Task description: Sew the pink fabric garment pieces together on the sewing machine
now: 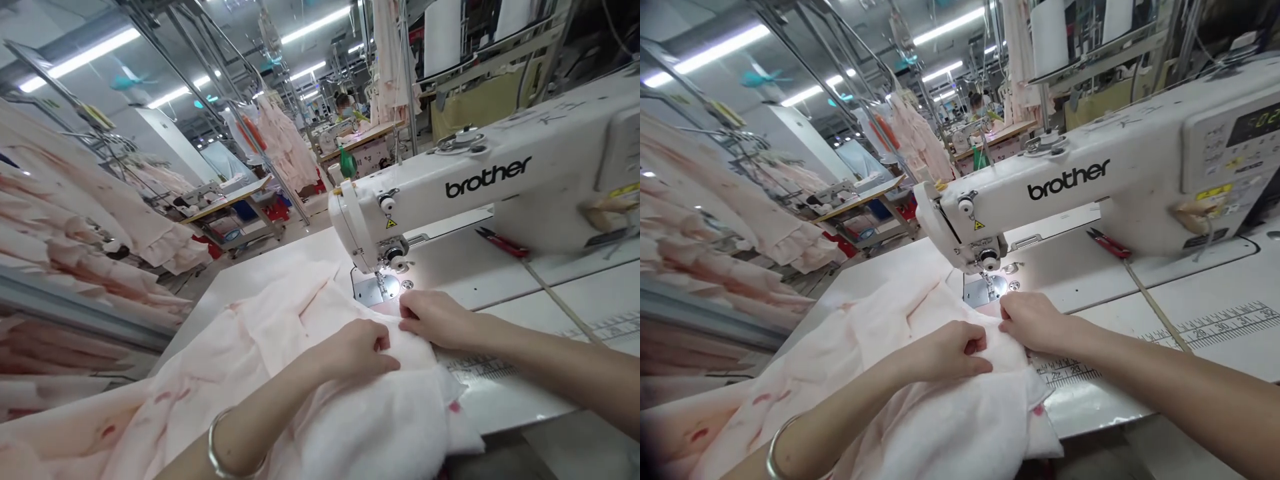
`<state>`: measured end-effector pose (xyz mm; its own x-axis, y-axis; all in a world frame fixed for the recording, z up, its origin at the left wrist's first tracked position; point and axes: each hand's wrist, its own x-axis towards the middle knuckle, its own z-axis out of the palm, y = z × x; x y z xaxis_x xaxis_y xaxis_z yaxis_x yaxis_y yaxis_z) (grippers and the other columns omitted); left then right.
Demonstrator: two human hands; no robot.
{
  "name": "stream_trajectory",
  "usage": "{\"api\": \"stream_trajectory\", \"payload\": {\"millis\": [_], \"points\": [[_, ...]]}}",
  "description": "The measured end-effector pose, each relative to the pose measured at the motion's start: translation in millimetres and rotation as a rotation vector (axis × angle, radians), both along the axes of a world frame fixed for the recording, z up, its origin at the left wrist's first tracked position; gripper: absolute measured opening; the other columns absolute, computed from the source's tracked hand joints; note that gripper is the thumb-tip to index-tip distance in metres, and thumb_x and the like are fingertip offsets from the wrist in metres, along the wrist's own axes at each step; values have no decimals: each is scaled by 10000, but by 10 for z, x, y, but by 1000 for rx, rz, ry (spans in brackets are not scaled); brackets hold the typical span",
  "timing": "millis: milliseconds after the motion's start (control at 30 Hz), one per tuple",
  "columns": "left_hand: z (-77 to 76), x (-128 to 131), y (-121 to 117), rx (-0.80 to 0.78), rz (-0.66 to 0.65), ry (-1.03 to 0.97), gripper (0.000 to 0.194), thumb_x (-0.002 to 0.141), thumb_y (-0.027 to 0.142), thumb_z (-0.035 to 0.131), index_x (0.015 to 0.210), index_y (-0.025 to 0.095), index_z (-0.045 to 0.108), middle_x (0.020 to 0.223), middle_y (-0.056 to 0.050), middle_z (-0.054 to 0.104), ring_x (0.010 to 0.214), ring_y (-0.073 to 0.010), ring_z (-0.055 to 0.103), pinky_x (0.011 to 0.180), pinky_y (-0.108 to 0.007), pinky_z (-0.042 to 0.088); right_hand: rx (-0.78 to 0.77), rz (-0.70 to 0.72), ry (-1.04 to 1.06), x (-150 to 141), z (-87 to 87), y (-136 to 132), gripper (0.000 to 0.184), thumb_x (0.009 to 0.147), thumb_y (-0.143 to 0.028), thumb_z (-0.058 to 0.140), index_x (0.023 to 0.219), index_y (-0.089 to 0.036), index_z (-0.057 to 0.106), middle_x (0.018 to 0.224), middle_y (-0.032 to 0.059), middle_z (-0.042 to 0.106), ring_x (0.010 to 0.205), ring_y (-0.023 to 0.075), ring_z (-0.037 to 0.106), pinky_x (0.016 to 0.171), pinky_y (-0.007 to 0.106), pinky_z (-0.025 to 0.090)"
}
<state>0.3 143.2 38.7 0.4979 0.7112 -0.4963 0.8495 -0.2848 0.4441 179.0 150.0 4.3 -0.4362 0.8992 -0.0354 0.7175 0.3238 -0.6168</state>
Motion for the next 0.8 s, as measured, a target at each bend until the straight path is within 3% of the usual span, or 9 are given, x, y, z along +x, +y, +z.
{"api": "stream_trajectory", "payload": {"millis": [167,267,400,600,700,800], "points": [[-21,-81,-21,-61,73,-93,232,638,342,591,720,201,425,687,49,438,600,-105,411,514,-207,322,-39,7,88,10,-11,-31,85,793,-173,459,718,-193,425,667,-4,524,603,144,463,522,229,287],[-38,-88,-37,-108,155,-129,290,699,468,537,789,206,453,694,42,442,578,-104,419,487,-206,323,-114,-20,140,26,-50,-2,74,780,-185,480,725,-191,431,635,-15,505,573,129,457,490,211,297],[-97,-91,-22,-125,241,-130,301,767,480,428,683,191,420,590,54,359,493,-89,365,432,-202,277,-174,-47,186,52,-103,45,74,754,-205,517,752,-191,445,625,-23,488,566,125,447,476,206,310],[-191,-89,76,-9,158,-143,167,736,349,472,697,192,432,642,32,438,562,-124,439,486,-228,340,-201,-48,227,75,-122,54,76,734,-167,508,743,-192,437,611,-31,470,555,120,420,480,209,304],[-174,-37,103,159,63,-163,81,710,224,486,680,185,422,909,-32,491,827,-193,472,722,-318,378,-195,-38,250,76,-132,64,84,719,-142,506,731,-187,436,599,-39,447,545,111,406,488,207,299],[-134,20,131,241,-75,-183,105,666,113,495,672,182,417,1111,-40,437,1045,-238,372,911,-389,269,-180,-7,271,81,-133,72,64,714,-122,495,718,-181,469,601,-40,437,564,108,399,512,206,303]]}}
